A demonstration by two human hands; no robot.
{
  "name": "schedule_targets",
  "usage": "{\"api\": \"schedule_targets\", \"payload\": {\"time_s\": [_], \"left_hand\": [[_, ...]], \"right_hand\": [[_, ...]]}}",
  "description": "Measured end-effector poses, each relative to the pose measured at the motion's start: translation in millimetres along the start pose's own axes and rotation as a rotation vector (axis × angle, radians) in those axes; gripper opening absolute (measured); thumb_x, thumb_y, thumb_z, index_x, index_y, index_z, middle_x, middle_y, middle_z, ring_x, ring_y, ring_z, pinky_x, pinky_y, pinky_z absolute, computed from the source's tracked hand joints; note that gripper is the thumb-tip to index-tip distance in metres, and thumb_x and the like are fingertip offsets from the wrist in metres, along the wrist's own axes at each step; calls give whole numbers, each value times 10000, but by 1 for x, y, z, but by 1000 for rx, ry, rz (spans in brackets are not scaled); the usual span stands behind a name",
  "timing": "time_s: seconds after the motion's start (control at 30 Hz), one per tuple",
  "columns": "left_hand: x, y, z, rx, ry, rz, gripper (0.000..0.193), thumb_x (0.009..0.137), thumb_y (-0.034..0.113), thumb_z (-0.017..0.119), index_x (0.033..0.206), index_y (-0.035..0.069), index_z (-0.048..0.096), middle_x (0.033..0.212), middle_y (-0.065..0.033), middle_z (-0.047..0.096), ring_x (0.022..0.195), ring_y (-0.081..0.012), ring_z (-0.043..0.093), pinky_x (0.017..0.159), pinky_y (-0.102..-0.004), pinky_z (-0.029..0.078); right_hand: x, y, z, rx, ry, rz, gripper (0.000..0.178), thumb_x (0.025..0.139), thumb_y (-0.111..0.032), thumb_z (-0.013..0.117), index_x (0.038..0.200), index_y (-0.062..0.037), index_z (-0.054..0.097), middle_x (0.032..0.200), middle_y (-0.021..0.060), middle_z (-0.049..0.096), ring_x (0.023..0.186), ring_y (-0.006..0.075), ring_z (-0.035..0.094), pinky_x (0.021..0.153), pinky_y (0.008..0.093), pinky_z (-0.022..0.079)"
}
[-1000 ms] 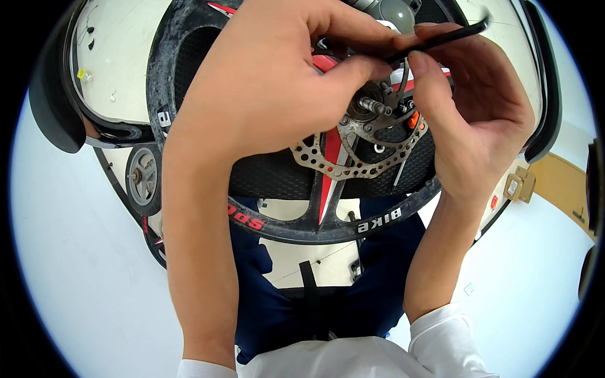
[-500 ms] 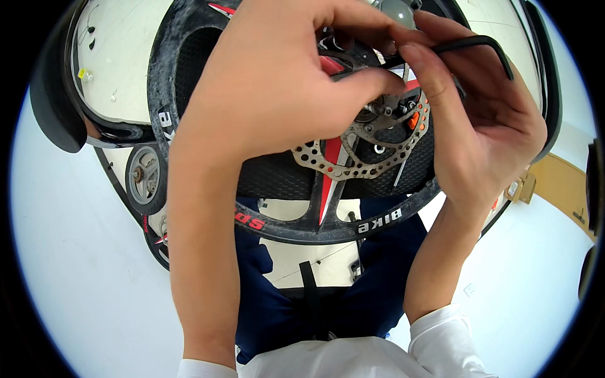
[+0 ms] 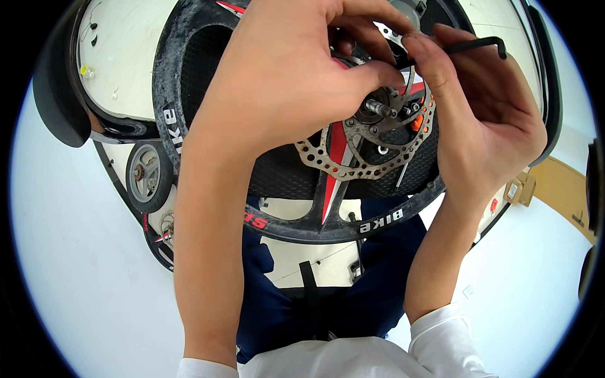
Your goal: The person assembles a bicycle wheel by attaching a brake disc to the hub, mounting the tire, and tightening bolts with an Allen key. The person handles the wheel, brake disc, tire, and tools while seated on a chair in a workshop.
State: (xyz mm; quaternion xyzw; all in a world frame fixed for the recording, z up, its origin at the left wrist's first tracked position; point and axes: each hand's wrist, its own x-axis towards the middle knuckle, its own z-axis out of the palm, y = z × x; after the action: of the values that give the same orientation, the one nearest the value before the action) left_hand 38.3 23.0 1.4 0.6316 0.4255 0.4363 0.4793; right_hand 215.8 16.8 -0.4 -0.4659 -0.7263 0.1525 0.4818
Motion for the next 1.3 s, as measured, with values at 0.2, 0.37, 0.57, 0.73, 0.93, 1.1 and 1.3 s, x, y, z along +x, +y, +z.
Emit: {"api": "schedule_targets", "payload": {"time_s": [0.2,0.37,0.57,0.73,0.93,1.1,1.3], "left_hand": [[1,16,4,217,38,-37,279,736,25,788,998,-35,713,806,-99,735,740,-99,673,664,-229,522],[3,8,1,102,21,15,257,734,31,788,975,-31,723,788,-89,733,696,-94,656,632,-226,511],[-8,-3,-12,105,-17,-41,165,738,2,773,900,-13,747,782,3,700,694,-43,588,625,-191,446],[-10,-6,-17,195,-51,-65,188,719,19,793,900,-3,750,740,16,678,659,-22,545,586,-183,412],[-14,-9,-24,237,-71,-48,203,719,55,805,905,1,745,727,21,653,616,-22,473,548,-194,359],[-16,-10,-28,231,-108,-6,208,726,39,804,922,3,743,784,-5,688,687,-38,586,620,-191,460],[-17,-18,-18,-45,-17,-73,200,729,-8,797,920,-4,735,825,-28,713,723,-57,641,652,-184,502]], "right_hand": [[3,-4,-1,115,32,77,188,825,9,760,994,73,706,906,165,742,818,197,737,771,289,608],[0,-9,6,133,105,26,184,825,14,758,991,75,706,899,174,739,812,211,738,770,300,614],[3,-11,-5,104,-92,69,179,827,19,754,995,65,712,882,157,742,813,199,738,771,274,598],[-1,-8,5,165,-128,-9,162,820,37,754,976,55,712,877,142,744,795,180,736,758,251,588],[-3,-19,2,210,-220,143,144,819,54,742,956,73,701,910,163,741,805,198,736,763,260,589],[-1,-21,1,371,-339,116,146,828,97,687,974,90,699,979,200,730,868,243,730,804,286,586],[6,-9,2,309,-385,-91,233,795,78,711,1028,87,687,1035,184,712,948,238,698,867,317,542]]}}
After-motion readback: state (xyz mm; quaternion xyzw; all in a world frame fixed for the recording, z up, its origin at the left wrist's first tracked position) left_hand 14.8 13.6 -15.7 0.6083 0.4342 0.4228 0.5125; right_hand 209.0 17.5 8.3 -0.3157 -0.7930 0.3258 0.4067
